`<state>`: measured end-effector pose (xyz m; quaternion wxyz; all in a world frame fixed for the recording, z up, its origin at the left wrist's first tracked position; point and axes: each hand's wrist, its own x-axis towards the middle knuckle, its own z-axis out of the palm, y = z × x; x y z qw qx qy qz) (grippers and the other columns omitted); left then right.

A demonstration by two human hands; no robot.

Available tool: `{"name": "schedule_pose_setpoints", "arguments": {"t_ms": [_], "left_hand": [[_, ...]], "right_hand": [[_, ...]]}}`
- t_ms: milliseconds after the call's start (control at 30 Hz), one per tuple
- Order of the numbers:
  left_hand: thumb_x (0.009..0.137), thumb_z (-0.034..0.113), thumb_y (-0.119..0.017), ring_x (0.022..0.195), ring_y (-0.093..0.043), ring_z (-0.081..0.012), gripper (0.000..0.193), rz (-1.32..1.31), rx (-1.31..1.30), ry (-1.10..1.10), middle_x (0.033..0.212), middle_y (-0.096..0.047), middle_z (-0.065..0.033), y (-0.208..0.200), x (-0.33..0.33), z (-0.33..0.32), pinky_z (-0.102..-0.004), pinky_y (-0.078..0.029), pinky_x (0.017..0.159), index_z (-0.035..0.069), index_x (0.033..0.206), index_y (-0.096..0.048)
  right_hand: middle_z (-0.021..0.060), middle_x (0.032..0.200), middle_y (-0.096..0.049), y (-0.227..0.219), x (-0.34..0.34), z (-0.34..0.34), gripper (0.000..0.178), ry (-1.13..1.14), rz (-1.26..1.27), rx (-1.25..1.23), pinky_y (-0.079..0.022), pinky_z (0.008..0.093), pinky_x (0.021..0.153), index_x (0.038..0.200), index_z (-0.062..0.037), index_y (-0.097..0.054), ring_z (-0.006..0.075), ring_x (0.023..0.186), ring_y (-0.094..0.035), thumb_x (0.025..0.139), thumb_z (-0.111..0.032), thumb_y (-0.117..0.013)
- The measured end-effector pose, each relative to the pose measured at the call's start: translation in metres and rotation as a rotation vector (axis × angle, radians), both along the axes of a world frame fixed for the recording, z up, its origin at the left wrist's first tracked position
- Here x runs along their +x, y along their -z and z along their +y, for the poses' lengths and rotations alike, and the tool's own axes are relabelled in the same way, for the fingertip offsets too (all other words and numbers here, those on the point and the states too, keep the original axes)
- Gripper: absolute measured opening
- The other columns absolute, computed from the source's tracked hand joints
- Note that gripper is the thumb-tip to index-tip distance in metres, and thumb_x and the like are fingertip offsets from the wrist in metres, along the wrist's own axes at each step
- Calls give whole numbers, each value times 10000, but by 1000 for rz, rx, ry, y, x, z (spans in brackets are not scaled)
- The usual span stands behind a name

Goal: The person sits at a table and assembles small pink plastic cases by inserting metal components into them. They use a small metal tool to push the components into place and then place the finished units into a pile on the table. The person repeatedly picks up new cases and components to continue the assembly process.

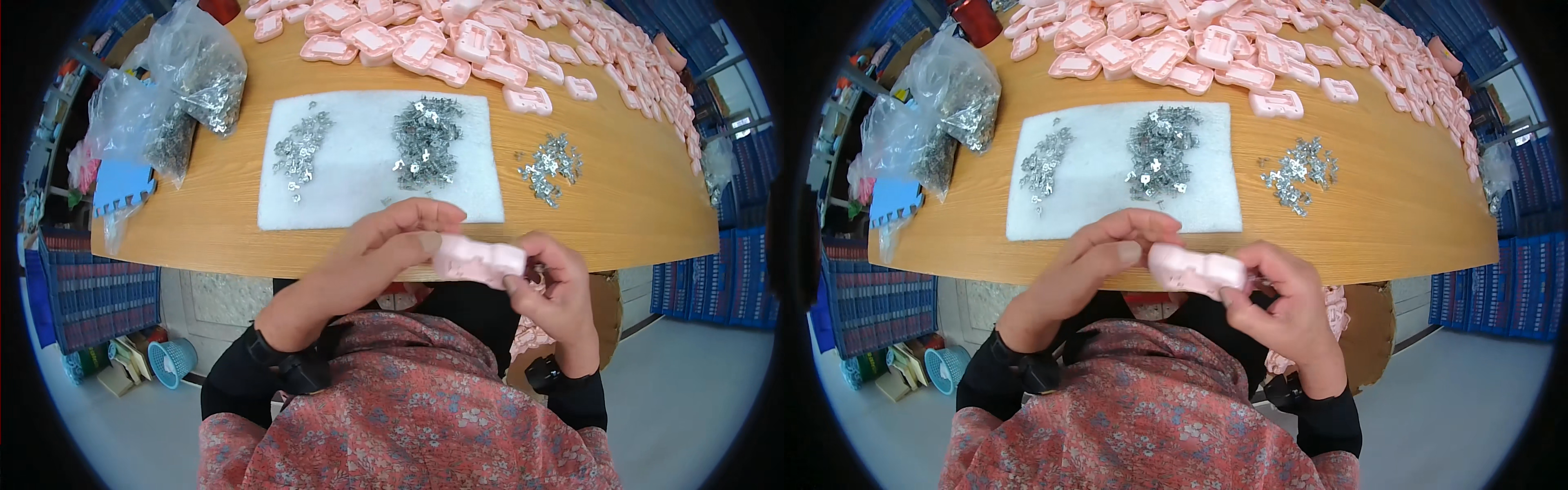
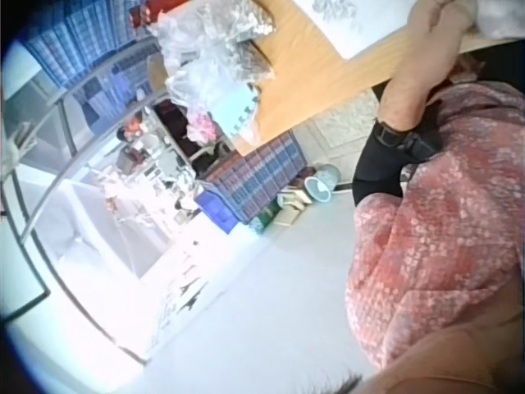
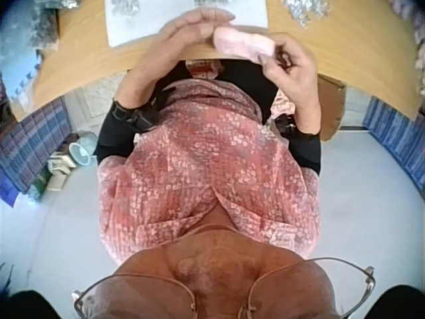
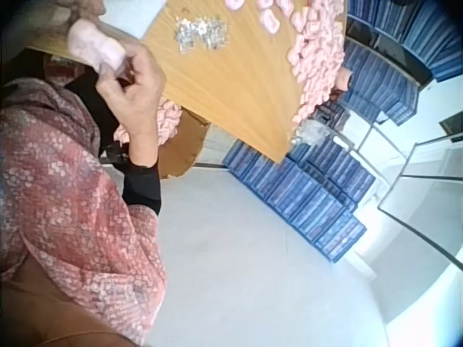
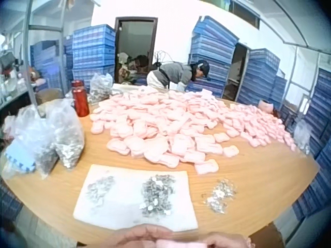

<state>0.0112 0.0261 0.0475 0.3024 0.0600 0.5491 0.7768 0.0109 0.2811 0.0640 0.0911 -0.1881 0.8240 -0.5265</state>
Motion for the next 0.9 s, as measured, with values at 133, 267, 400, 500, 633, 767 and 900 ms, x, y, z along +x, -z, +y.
{"name": "schedule_pose_setpoints", "arguments": {"t_ms": [133, 267, 400, 500, 633, 767, 900], "left_hand": [[1050, 276, -490, 1080, -574, -147, 516, 17, 25, 267, 1181, -601, -79, 2, 9, -18, -302, -444, 967, 27, 1486, -375], [1058, 389, -463, 851, -602, -118, 537, -165, 0, 240, 974, -610, -31, 7, 22, -41, -257, -519, 769, 62, 1479, -400], [1050, 387, -463, 812, -610, -137, 510, -297, 126, -22, 953, -607, -37, 21, 35, -55, -267, -530, 751, 82, 1457, -425], [1033, 317, -506, 819, -619, -141, 484, -276, 293, -185, 946, -614, -46, 27, 39, -56, -291, -548, 749, 76, 1446, -427], [992, 220, -573, 863, -636, -156, 525, -212, 236, -388, 983, -626, -68, 23, 34, -55, -324, -567, 773, 50, 1458, -399], [961, 150, -615, 926, -638, -167, 560, -195, 173, -569, 1024, -626, -78, 19, 21, -43, -344, -570, 817, 35, 1463, -393], [947, 63, -619, 929, -635, -131, 532, -127, 216, -575, 1064, -615, -61, 22, 10, -32, -278, -563, 818, 42, 1441, -422]], "right_hand": [[26, 765, -614, -6, 0, -38, 204, -315, -1, 12, -461, 264, 618, 926, -36, -650, 113, 687, -582, 760, -72, -762], [9, 742, -583, -9, -18, -61, 167, -111, -146, -69, -429, 230, 600, 917, -22, -641, 76, 667, -543, 803, -58, -757], [104, 789, -623, 19, -45, -85, 129, -88, 362, 196, -507, 340, 612, 945, -37, -673, 260, 682, -641, 835, -76, -729], [110, 873, -637, 26, -48, -107, 116, -123, 395, 287, -534, 384, 652, 930, -68, -673, 316, 755, -648, 821, -71, -711], [87, 869, -629, 33, -51, -119, 121, -130, 538, 440, -538, 390, 636, 887, -84, -655, 301, 764, -652, 785, -68, -719], [81, 814, -616, 29, -51, -120, 138, -26, 538, 293, -519, 376, 604, 854, -82, -642, 290, 737, -644, 753, -55, -733], [70, 789, -606, 24, -44, -117, 165, -73, 673, 230, -508, 364, 593, 827, -71, -624, 273, 714, -631, 717, -38, -743]]}}
